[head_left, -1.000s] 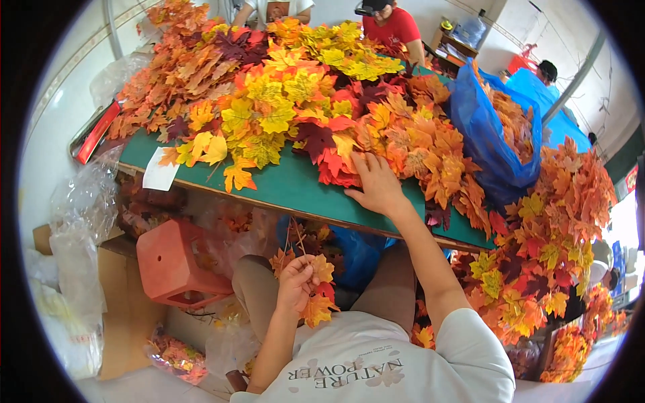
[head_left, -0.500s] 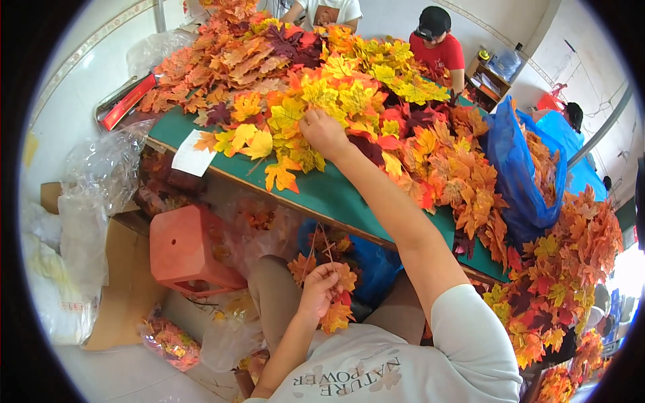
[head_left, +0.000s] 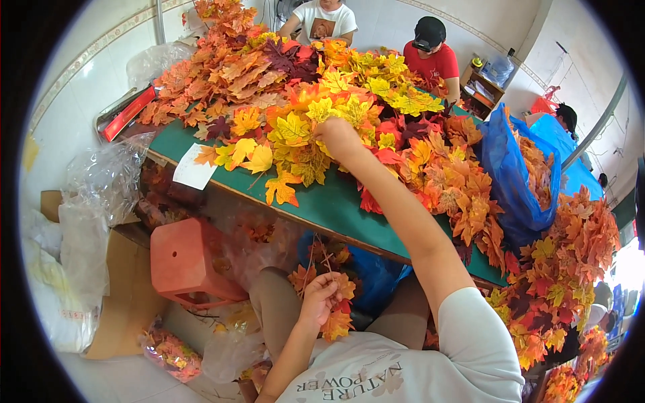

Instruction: The person assembles artificial maple leaf branches by hand, attaching individual fabric leaves to a central plastic stem.

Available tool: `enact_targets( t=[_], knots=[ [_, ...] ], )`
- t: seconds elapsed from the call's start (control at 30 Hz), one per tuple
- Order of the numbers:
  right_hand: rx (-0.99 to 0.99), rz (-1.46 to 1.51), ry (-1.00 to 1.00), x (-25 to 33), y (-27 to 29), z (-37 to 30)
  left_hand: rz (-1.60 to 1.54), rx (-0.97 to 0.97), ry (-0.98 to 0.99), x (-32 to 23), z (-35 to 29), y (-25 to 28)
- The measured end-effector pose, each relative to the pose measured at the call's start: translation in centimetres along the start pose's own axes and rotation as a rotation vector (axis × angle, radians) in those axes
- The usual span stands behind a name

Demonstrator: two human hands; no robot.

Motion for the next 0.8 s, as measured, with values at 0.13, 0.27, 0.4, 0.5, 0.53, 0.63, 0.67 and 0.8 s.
enact_targets(
  t=[0.13,0.27,0.4,0.5,0.53,0.63,0.67,0.8],
  knots=[
    [-0.021,-0.067,-0.066,-2.1,1.8,-0.9,0.003,0.022,0.011,0.6,0.3,-0.2],
    [-0.233,0.113,0.042,-2.0,1.8,-2.1,0.015,0.047,0.026,1.1,0.2,-0.5],
    [-0.221,0.12,0.181,-0.8,1.1,-2.6,0.018,0.031,0.036,1.2,0.1,-0.8],
    [-0.231,0.139,0.165,0.1,0.4,-1.9,-0.002,0.053,0.019,1.0,0.2,-0.5],
    [-0.233,0.138,0.17,0.1,0.4,-1.5,-0.003,0.056,0.012,0.9,0.2,-0.2],
    [-0.269,-0.012,0.076,0.9,0.8,-0.6,0.004,0.042,-0.006,0.5,0.2,0.2],
    [-0.268,-0.011,0.084,1.5,0.9,-0.2,0.013,0.026,-0.01,0.3,0.2,0.4],
    [-0.209,-0.403,0.216,1.5,-0.1,1.5,-0.005,0.013,-0.002,-0.1,0.4,0.6]
  ],
)
Point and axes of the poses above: each hand's wrist, its own z-axis towards the middle knuckle, its own y-axis out of the back of the hand, x = y × z, the point moved 2 cm from there along z, towards the middle knuckle, and after that the axes turned 11 degrees about x, right-handed, at the moved point
